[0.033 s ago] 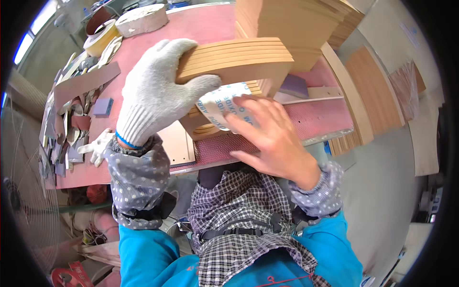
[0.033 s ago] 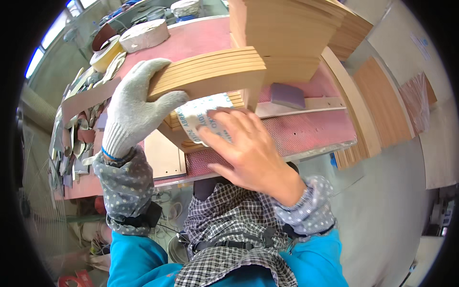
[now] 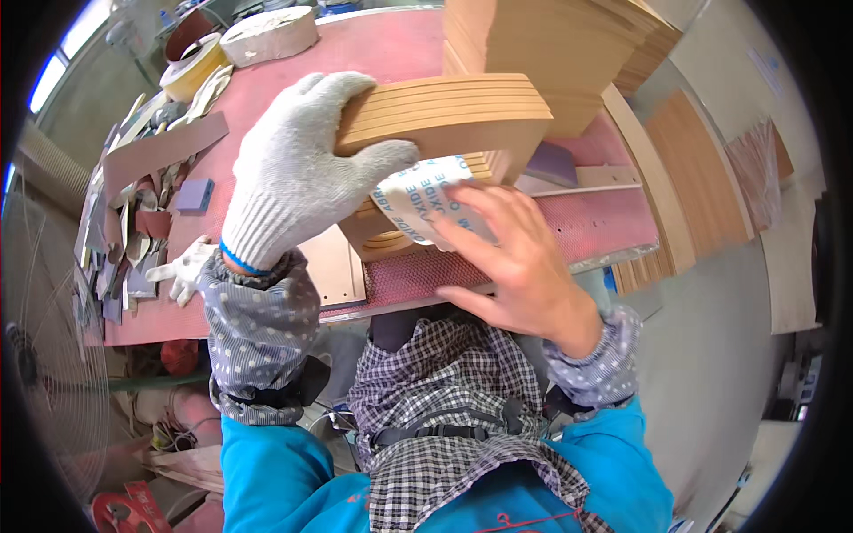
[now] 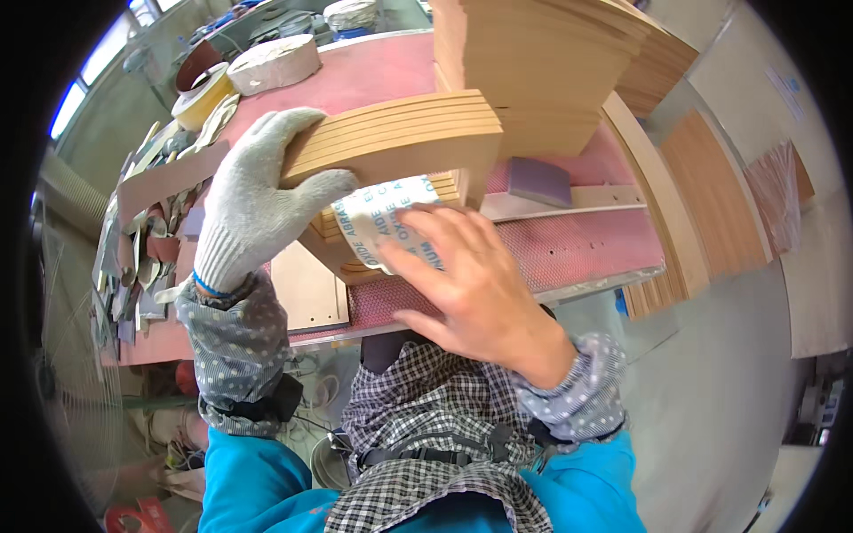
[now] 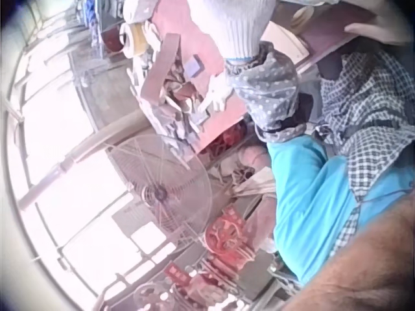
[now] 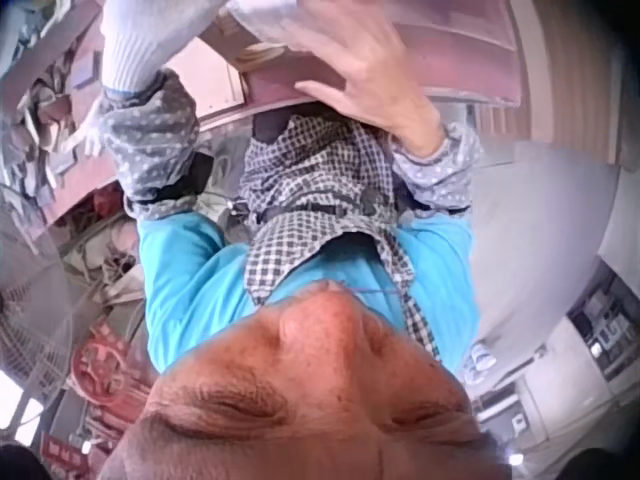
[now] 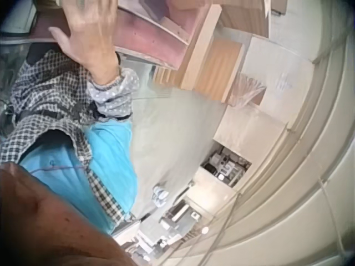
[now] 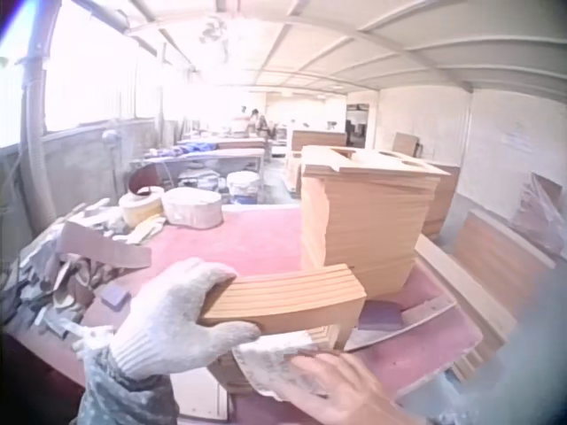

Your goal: Sanding the surfaces and edges of a wooden frame/component using sandpaper.

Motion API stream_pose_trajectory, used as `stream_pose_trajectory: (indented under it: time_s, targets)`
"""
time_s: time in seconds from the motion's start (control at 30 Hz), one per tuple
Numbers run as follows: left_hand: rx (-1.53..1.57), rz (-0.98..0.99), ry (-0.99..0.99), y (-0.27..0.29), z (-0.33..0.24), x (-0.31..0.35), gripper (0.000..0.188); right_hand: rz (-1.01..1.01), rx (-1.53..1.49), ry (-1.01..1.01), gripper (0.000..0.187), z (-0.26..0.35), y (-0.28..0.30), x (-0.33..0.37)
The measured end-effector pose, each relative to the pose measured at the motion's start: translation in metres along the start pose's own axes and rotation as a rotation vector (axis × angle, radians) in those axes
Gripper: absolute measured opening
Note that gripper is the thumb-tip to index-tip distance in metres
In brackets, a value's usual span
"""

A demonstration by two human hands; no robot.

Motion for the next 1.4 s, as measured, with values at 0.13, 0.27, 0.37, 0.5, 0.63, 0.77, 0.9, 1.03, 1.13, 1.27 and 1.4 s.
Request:
stream_pose_trajectory:
  time_s: [0.13,0.27,0.37,0.5,0.63,0.77,0.9,1.03,1.13,1.27,1.4]
  targets:
    - [0.025,0.034,0.023,-0.005,0.005,-0.004,0.062,-0.104,-0.167,-0.048,0.056,-0.030,0.023,0.028]
    - [-0.002,0.053,0.016,0.002,0.004,-0.003,0.061,-0.233,-0.236,-0.421,0.049,-0.135,0.012,0.057]
    - [0.004,0.047,0.014,0.005,0.005,-0.001,0.062,-0.095,-0.071,-0.546,0.066,-0.211,-0.023,0.053]
    - [0.009,0.049,0.026,0.002,0.003,-0.003,0.062,0.245,-0.094,-0.687,0.084,-0.287,-0.062,0.065]
    - [0.001,0.040,0.038,0.004,0.004,-0.001,0.060,0.318,-0.028,-0.640,0.078,-0.289,-0.062,0.064]
    - [0.000,0.030,0.013,0.003,0.000,-0.005,0.060,0.150,0.083,-0.559,0.057,-0.275,-0.054,0.080]
    - [0.015,0.022,0.036,0.002,0.005,0.000,0.060,-0.208,0.195,-0.534,0.040,-0.164,-0.010,0.076]
    - [0.021,0.005,0.029,0.002,0.010,0.002,0.060,-0.319,0.337,-0.201,0.043,-0.036,0.033,0.087]
    - [-0.007,0.003,0.010,-0.003,0.002,-0.004,0.060,-0.229,0.422,-0.116,0.052,0.020,0.037,0.072]
    - [-0.016,-0.019,0.016,-0.003,0.004,0.000,0.060,-0.165,0.513,-0.112,0.054,0.037,0.024,0.026]
    - [-0.011,-0.009,0.011,-0.001,0.001,0.003,0.060,-0.141,0.592,-0.116,0.051,0.035,0.007,-0.014]
Point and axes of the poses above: each hand's wrist, its own x-axis away from the middle knuckle, its own y-axis out of the back of the hand, z = x × y, the point moved 2 cm from there along -x, towards the middle knuckle, and after that the axes turned 10 degrees about z, right-handed, at the moved point
